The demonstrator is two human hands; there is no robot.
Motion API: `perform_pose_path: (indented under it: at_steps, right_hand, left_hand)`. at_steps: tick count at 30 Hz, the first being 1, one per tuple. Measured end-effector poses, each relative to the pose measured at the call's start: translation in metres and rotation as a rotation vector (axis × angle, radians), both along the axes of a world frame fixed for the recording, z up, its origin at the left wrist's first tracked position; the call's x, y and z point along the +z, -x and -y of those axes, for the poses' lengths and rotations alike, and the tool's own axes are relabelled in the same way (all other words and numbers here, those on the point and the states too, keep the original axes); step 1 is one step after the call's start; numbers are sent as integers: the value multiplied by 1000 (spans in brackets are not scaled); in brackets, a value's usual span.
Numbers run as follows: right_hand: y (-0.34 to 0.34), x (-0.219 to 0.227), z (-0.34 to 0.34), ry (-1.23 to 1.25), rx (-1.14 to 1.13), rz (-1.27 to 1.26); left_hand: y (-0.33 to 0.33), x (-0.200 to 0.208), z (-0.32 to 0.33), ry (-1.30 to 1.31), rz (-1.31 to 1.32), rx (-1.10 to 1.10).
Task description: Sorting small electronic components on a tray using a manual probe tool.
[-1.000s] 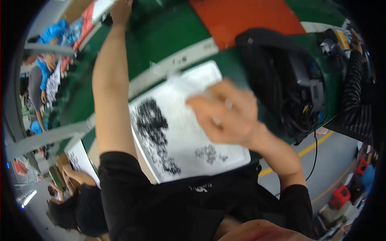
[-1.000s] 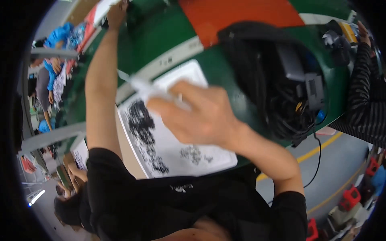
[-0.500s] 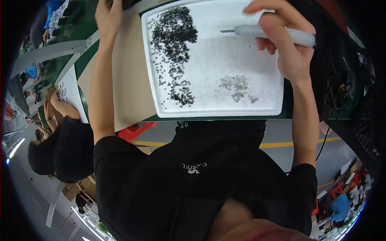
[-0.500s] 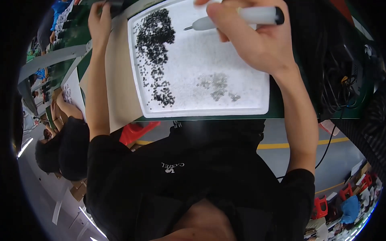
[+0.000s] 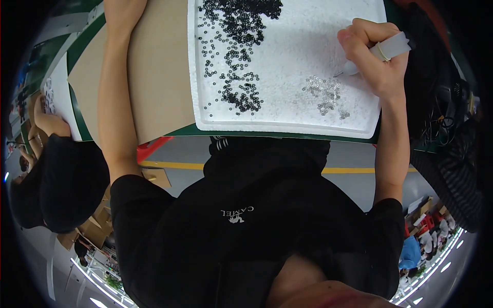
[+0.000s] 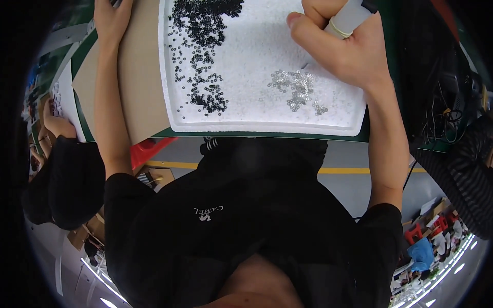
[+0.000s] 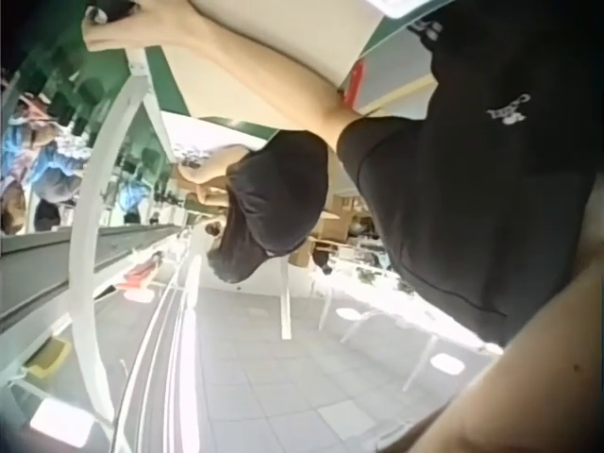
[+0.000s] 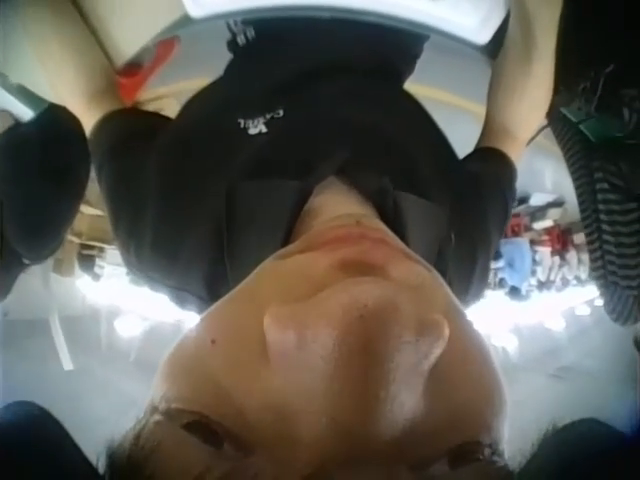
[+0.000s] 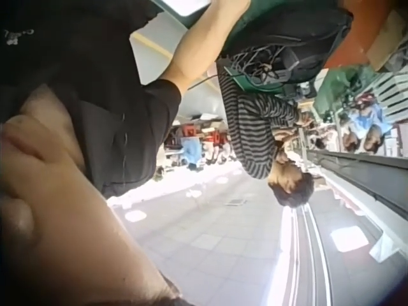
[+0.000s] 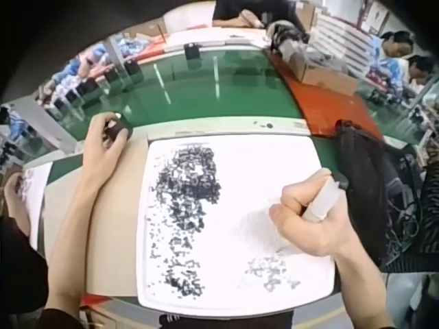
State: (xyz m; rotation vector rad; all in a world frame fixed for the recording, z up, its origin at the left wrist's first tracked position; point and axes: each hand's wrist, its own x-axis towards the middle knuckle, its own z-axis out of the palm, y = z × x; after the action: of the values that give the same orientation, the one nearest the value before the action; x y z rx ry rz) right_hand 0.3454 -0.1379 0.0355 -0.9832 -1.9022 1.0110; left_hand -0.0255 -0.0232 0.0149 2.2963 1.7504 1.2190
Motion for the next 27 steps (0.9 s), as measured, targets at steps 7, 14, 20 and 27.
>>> perform_pose_path:
  at_steps: [7,14,20,27]
  right_hand:
    - [-2,3,4,-5,42,107]
    - [0,-1,0,-65,25,89]
    - [-1,-1,2,-112,8,103]
    - [-4,1,3,-151,-11,139]
  left_hand:
    - [-8,3,6,55,43,0]
    - [2,-1,2,-22,-42,-47]
    - [1,-1,1,-4,-28,-42]
    - [1,-6,-3,-36,-8,-57]
